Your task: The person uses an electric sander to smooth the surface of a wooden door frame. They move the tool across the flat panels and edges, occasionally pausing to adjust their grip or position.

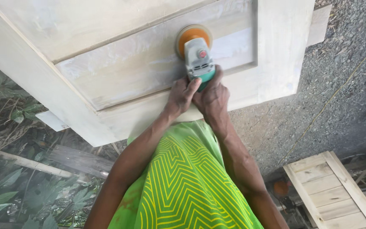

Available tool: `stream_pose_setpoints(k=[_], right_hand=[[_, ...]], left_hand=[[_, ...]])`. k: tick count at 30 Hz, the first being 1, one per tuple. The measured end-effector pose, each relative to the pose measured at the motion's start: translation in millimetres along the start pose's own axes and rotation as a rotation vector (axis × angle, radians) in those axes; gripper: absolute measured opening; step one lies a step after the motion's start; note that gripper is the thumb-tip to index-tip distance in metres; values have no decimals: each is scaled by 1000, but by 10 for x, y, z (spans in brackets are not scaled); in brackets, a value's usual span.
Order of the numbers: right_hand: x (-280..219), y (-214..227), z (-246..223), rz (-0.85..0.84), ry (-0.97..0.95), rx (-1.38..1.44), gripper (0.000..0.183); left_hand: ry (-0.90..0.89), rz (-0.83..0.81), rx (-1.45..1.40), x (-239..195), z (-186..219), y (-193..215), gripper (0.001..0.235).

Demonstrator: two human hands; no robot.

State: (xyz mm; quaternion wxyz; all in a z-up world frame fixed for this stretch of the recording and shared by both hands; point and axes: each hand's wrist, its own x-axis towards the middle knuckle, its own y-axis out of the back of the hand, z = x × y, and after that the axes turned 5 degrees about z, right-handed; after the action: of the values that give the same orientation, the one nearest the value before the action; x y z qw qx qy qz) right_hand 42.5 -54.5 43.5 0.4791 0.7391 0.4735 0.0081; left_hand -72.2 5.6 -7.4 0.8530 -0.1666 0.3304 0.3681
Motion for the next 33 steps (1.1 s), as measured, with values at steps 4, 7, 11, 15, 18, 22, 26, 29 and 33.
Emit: stream_pose_setpoints(k=[4, 7, 11, 15, 18, 22, 26, 29, 33], right_hand=[[-185, -490, -241, -76, 73, -35, 86], [-350, -838, -489, -166, 149, -89, 89], [-523, -1118, -764, -326, 223, -148, 96], [-555, -1082, -715, -328, 244, -194, 91], [-492, -837, -406, -249, 186, -158, 81], [-268, -375, 51, -49, 171, -104, 65], [-4, 124, 329, 28, 96, -69, 60], [126, 290, 364, 101, 70, -69, 59], [59, 66, 251, 108, 53, -92, 55]], left_hand=[[-55, 98, -186, -378, -386, 456, 69], [-111, 200, -318, -670, -680, 777, 73], [-97, 253, -381, -995, -952, 1092, 78], [-145, 204, -492, -1015, -914, 969, 80], [-122, 133, -389, -823, -823, 690, 80], [-97, 94, -33, -384, -658, 146, 74], [-37, -109, 147, 124, -223, -349, 81], [-61, -137, 138, 236, 78, -483, 87], [5, -179, 160, 151, -20, -298, 87]])
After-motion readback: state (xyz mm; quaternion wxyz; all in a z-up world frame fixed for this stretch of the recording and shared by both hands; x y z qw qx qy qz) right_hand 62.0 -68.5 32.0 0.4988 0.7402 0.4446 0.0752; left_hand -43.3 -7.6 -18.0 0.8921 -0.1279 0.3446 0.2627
